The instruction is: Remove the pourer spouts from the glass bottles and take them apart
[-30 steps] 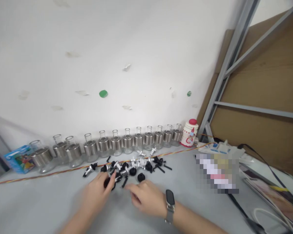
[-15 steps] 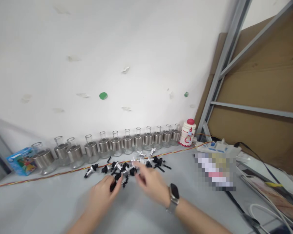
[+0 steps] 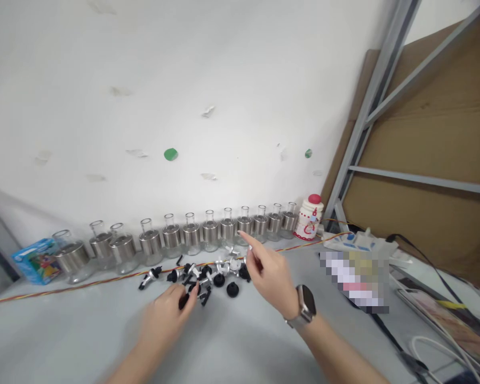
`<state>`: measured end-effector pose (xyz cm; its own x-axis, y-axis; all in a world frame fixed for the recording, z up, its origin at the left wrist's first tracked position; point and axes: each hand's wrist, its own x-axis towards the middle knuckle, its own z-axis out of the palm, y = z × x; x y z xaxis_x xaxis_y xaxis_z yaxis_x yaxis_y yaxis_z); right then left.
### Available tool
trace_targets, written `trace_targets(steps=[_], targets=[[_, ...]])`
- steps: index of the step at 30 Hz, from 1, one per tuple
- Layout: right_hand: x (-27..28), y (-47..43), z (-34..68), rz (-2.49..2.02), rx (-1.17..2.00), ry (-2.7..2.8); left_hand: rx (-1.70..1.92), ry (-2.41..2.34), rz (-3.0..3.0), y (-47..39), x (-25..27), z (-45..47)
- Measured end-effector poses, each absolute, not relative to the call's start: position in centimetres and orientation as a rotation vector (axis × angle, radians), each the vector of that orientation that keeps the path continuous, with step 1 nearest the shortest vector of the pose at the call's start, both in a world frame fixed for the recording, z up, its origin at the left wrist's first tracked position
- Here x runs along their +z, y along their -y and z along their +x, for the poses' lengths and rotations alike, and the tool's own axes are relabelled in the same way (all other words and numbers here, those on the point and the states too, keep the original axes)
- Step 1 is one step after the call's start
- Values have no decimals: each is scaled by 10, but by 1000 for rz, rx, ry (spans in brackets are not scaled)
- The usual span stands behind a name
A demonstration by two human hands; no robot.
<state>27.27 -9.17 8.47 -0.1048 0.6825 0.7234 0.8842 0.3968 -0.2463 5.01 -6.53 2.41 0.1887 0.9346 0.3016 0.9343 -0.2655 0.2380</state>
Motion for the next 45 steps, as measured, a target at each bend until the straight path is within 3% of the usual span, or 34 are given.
trace_targets(steps=[3, 7, 12, 18, 23, 28, 34, 40, 45], targets=[[72, 100, 259, -1073, -273, 1936, 709, -1861, 2449, 66, 20, 49], [37, 104, 229, -1267, 38, 2275, 920, -1640, 2588, 68, 12, 51], [6, 98, 213, -1356, 212, 2469, 828, -1525, 2670, 72, 6, 58], [80, 96, 242, -1372, 196, 2033, 792, -1685, 2541, 71, 7, 57], [158, 103, 259, -1053, -51, 1831, 803, -1755, 2484, 70, 11, 54], [139, 115, 254, -790, -280, 2165, 1033, -1730, 2518, 67, 7, 50], [60, 105, 234, -1248, 327, 2457, 1046, -1728, 2445, 68, 6, 54], [27, 98, 224, -1222, 711, 2221, 918, -1478, 2154, 76, 2, 67], [22, 83, 234, -955, 1573, 1744, 880, -1253, 2088, 83, 18, 68]])
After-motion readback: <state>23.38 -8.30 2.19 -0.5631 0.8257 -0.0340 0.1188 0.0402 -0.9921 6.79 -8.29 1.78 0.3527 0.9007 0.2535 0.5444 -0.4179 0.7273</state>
